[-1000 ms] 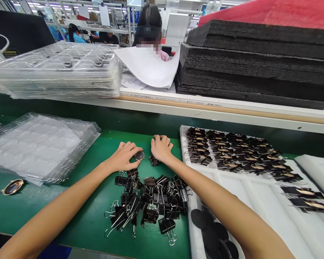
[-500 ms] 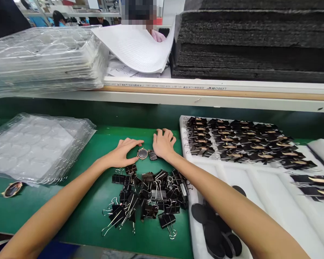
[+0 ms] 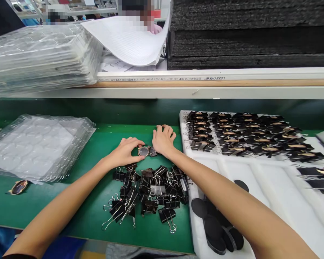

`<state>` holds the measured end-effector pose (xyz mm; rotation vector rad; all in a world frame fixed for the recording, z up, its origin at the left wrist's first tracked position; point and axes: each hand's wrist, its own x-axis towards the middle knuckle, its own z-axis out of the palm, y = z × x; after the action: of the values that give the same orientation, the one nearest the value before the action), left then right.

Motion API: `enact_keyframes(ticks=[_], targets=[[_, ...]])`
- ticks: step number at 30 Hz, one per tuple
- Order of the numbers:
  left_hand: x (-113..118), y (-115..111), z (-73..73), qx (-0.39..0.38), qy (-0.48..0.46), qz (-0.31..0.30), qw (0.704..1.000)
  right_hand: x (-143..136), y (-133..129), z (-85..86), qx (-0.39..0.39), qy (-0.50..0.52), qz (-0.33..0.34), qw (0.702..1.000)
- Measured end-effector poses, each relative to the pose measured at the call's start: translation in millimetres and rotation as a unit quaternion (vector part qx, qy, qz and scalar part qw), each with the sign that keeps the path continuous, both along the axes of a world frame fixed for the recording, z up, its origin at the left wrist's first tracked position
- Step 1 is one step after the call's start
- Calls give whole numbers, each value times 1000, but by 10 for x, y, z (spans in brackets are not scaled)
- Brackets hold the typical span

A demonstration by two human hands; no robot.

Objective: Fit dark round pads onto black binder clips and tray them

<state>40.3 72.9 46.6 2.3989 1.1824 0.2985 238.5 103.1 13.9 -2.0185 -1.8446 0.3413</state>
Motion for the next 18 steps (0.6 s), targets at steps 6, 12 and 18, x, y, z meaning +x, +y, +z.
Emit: enact_keyframes(ticks=[6,12,18], targets=[[15,6,-16,-29,-32,-6,999,-6,4,9,-8,2,-4,1000],[71,-8,-47,-24,-38,1,999,-1,11,-4,-2,7,-4,1000],[125,-32,-42,-25,-24,31,999,5,16,-11,-2,5,-7,1000]])
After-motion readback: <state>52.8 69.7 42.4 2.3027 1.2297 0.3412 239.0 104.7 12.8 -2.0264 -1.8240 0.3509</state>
